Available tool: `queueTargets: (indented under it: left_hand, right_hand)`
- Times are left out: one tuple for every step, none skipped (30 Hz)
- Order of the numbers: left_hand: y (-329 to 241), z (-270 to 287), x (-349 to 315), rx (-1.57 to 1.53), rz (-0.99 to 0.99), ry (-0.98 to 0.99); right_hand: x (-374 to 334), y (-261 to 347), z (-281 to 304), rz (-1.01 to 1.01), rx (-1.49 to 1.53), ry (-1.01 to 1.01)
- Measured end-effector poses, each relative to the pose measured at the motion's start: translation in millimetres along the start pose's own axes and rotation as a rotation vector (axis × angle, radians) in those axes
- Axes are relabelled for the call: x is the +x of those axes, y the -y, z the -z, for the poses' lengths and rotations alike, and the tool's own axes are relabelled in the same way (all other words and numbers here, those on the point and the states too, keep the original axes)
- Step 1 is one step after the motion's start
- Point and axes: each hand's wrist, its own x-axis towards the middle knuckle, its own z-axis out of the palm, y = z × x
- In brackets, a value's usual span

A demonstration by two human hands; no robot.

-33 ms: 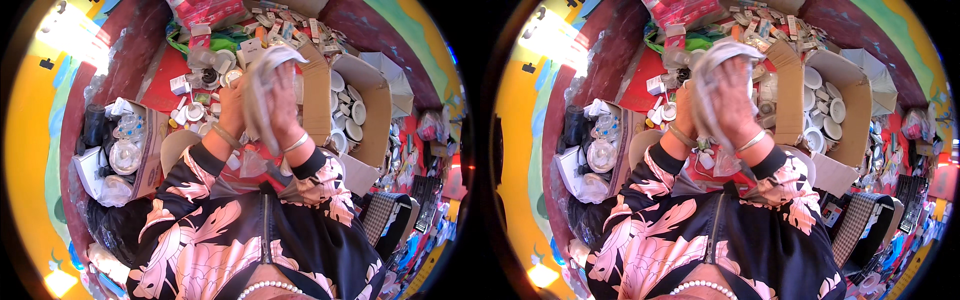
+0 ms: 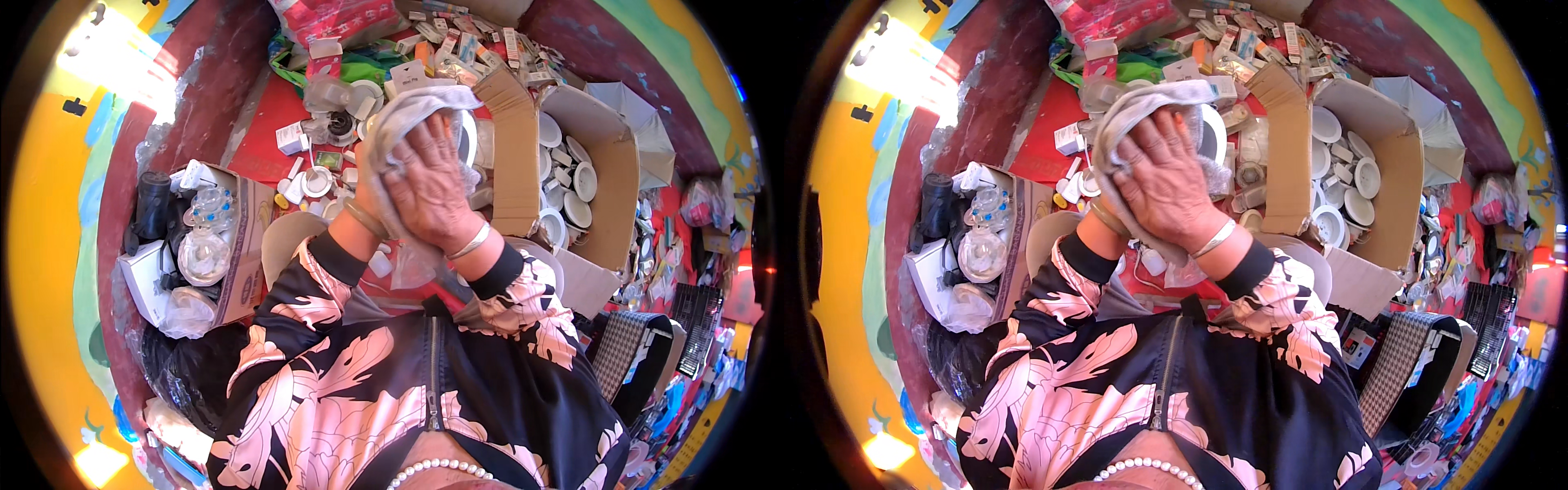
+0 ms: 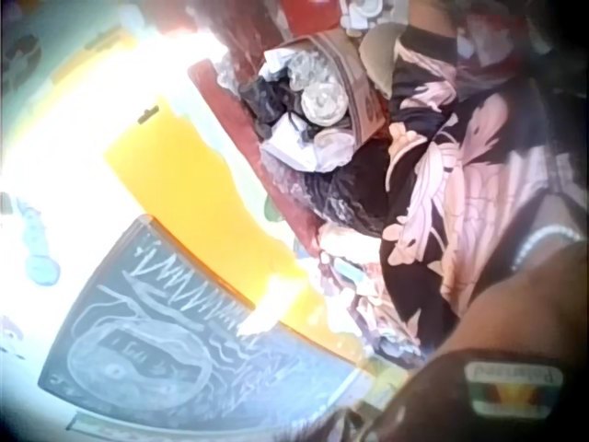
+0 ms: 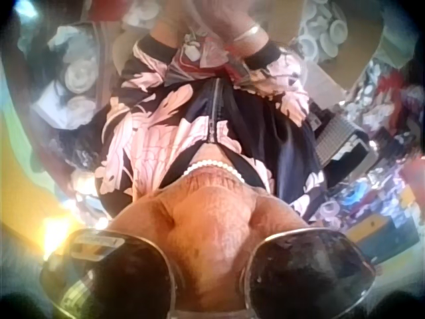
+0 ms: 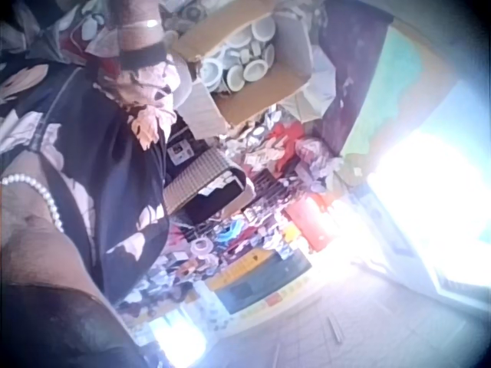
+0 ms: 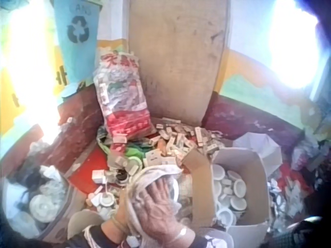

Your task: The person wipes a circular light fixture with a cloth, turns it over to clean the back, and places it into a box filled with other fixtures.

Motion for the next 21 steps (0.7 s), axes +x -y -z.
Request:
queueTargets:
  left_hand:
    - [2.9, 3.1, -5.8, -0.145, 0.014, 0.059]
    - [4.1, 8.6, -1.8, 0.129, -0.067, 0.095]
    - [4.8, 13.1, 5.8, 0.403, -0.15, 0.132]
    - [6.8, 15.7, 7.2, 0.483, -0.129, 0.102]
    - [5.8, 14.6, 8.7, 0.562, -0.105, 0.07]
    - [-3.4, 0.3, 6.3, 0.449, 0.022, -0.019]
    - [-10.9, -12.8, 5.4, 0.335, 0.148, -0.109]
    - [-14.4, -24.7, 5.8, 0.275, 0.137, -0.234]
    - [-15.4, -20.4, 7.3, 0.272, 0.152, -0.227]
    - [-17.3, -14.2, 9.4, 0.17, 0.145, -0.209]
    - [-20.1, -7.5, 10.4, 0.065, 0.135, -0.191]
    - [-20.4, -0.4, 9.7, -0.04, 0.141, -0.18]
    - [-21.8, 4.6, 9.2, -0.143, 0.14, -0.171]
    - [-23.9, 6.8, 10.3, -0.174, 0.145, -0.205]
    - [-28.0, 9.3, 10.7, -0.201, 0.142, -0.247]
    - [-31.3, 11.7, 11.2, -0.193, 0.128, -0.255]
    - [-33.2, 13.9, 10.9, -0.188, 0.116, -0.262]
    - [-33.4, 15.7, 10.7, -0.18, 0.11, -0.268]
    - [-32.0, 18.7, 10.8, -0.15, 0.105, -0.234]
    - [-28.9, 22.4, 11.1, -0.126, 0.102, -0.198]
    - [-28.9, 22.1, 11.3, -0.097, 0.097, -0.163]
  right_hand:
    - [-4.3, -4.0, -6.1, 0.046, -0.03, -0.066]
    - [-2.4, -8.5, -4.4, 0.031, -0.013, -0.108]
    - [-0.1, -15.8, -1.7, 0.016, 0.004, -0.15]
    - [3.2, -26.1, 0.6, -0.039, 0.025, -0.23]
    - [6.7, -39.1, 2.2, -0.093, 0.047, -0.306]
    - [6.8, -53.7, 3.2, -0.146, 0.043, -0.38]
    - [6.8, -63.8, 9.3, -0.189, -0.031, -0.415]
    - [2.4, -83.7, 8.4, -0.39, 0.02, -0.416]
    - [8.1, -77.4, 24.6, -0.536, 0.208, -0.485]
    - [3.6, -96.7, 31.4, -0.584, 0.095, -0.545]
    - [-5.3, -120.8, 40.0, -0.626, -0.019, -0.602]
    - [-21.4, -139.4, 50.4, -0.565, -0.084, -0.612]
    - [-36.5, -157.9, 59.3, -0.5, -0.142, -0.621]
    - [-37.6, -159.0, 64.3, -0.567, 0.069, -0.686]
    - [-32.7, -154.9, 68.1, -0.626, 0.287, -0.765]
    - [-25.7, -149.0, 77.4, -0.804, 0.792, -0.866]
    - [-17.9, -140.0, 86.0, -0.966, 1.308, -0.93]
    - [-14.0, -133.6, 86.0, -0.966, 1.332, -0.898]
    - [-11.1, -126.6, 83.1, -0.92, 1.414, -0.836]
    - [-7.9, -117.3, 80.0, -0.871, 1.486, -0.774]
    - [-4.5, -108.8, 74.6, -0.821, 1.563, -0.71]
